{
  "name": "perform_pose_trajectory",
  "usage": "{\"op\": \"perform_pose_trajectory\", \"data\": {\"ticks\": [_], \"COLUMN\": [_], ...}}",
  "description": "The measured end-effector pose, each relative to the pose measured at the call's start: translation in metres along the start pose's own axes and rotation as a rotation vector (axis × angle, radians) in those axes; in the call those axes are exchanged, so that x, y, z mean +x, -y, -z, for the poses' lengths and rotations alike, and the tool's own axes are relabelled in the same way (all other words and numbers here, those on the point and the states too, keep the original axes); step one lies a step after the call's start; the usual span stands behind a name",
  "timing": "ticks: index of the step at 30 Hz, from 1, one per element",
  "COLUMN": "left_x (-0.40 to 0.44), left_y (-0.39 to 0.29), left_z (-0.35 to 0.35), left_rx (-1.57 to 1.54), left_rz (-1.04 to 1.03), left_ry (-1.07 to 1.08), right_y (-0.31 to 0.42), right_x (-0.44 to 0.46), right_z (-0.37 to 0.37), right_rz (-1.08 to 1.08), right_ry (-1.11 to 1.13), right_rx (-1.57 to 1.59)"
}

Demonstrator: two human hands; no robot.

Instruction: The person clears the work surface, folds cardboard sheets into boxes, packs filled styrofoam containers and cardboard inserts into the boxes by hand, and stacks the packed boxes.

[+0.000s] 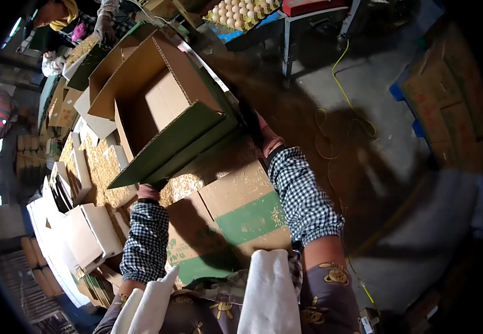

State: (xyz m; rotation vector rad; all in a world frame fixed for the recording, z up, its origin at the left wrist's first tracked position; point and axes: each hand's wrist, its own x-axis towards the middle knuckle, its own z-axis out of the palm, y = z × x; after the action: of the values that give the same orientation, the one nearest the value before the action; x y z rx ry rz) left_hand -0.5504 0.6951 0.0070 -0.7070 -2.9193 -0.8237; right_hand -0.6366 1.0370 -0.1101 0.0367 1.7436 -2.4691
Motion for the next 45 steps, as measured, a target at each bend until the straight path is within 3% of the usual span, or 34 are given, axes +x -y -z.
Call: {"op": "perform_pose_trajectory", "data": {"ticks": [7,8,10,12,13,14,16,19,21,22,23,24,25,26,27,28,29,30,32,34,36,37,38,40,41,43,44,45], "left_x": [0.010,0.001,-0.044,-0.084,-0.118,-0.160,-0.252,-0.338,-0.346,-0.333,-0.360,-0.338,-0.337,-0.360,-0.349,-0.350,-0.349,-0.342,-0.311,-0.283,-0.263,-0.269,-0.275,-0.307,-0.314,-0.339,-0.338,-0.335], "left_y": [-0.005,0.000,0.009,-0.043,-0.061,-0.078,-0.079,-0.051,-0.050,-0.070,-0.057,-0.078,-0.090,-0.095,-0.115,-0.108,-0.094,-0.087,-0.091,-0.089,-0.073,-0.078,-0.088,-0.156,-0.140,-0.084,-0.056,-0.070], "left_z": [-0.015,-0.014,-0.009,0.013,0.021,0.027,0.000,-0.017,0.015,0.051,0.040,0.056,0.026,0.004,0.024,0.025,0.037,0.064,0.148,0.227,0.273,0.275,0.275,0.288,0.283,0.245,0.241,0.267], "left_rx": [0.079,0.087,0.035,-0.691,-0.336,0.023,0.149,-0.196,-0.063,0.058,0.383,0.452,0.549,0.531,0.375,0.235,0.101,0.012,0.341,0.423,0.286,0.201,0.131,0.256,0.267,-0.702,-1.101,-1.350], "left_rz": [-0.079,-0.025,0.278,0.666,0.631,0.596,0.933,0.976,1.055,1.232,0.963,1.013,0.988,0.745,0.777,0.720,0.516,0.380,0.271,0.162,0.222,0.085,-0.053,0.127,0.160,0.299,0.356,0.582], "left_ry": [0.045,0.009,-0.148,-0.471,-0.466,-0.439,-0.122,-0.341,-0.329,-0.214,-0.239,0.145,0.169,0.013,0.203,0.201,0.079,-0.084,-0.301,-0.440,0.026,0.062,0.102,0.478,0.474,0.360,0.154,0.081], "right_y": [-0.001,0.008,0.039,0.080,0.082,0.065,0.032,0.025,0.021,0.019,0.018,0.018,0.043,0.068,0.043,0.034,0.032,0.104,0.144,0.159,0.185,0.193,0.207,0.160,0.157,0.169,0.179,0.191], "right_x": [-0.012,-0.027,-0.080,-0.141,-0.164,-0.198,-0.263,-0.285,-0.293,-0.295,-0.289,-0.278,-0.284,-0.294,-0.285,-0.271,-0.264,-0.289,-0.288,-0.268,-0.257,-0.250,-0.273,-0.222,-0.220,-0.255,-0.255,-0.260], "right_z": [0.027,0.036,0.050,0.058,0.060,0.050,0.028,-0.024,-0.061,-0.080,-0.100,-0.124,-0.158,-0.189,-0.181,-0.159,-0.136,-0.193,-0.203,-0.192,-0.216,-0.227,-0.282,-0.231,-0.248,-0.275,-0.288,-0.299], "right_rz": [-0.151,-0.165,-0.191,-0.221,-0.315,-0.281,-0.267,-0.256,-0.230,-0.216,-0.283,-0.347,-0.319,-0.305,-0.146,-0.183,-0.278,-0.197,-0.101,0.115,0.186,0.199,0.172,0.403,0.397,0.314,0.225,0.177], "right_ry": [-0.167,-0.158,-0.033,0.139,0.464,0.318,0.030,0.179,0.257,0.291,0.194,0.102,0.098,0.100,-0.073,-0.084,-0.151,-0.027,-0.035,0.167,0.133,0.088,0.083,0.174,0.202,0.134,0.112,0.198], "right_rx": [0.378,0.445,0.529,0.567,0.805,0.670,0.359,-0.086,-0.396,-0.544,-0.466,-0.384,-0.451,-0.527,-0.882,-0.683,-0.363,-0.116,-0.147,-0.160,-0.357,-0.401,0.095,-0.223,-0.202,-0.211,-0.178,-0.153]}}
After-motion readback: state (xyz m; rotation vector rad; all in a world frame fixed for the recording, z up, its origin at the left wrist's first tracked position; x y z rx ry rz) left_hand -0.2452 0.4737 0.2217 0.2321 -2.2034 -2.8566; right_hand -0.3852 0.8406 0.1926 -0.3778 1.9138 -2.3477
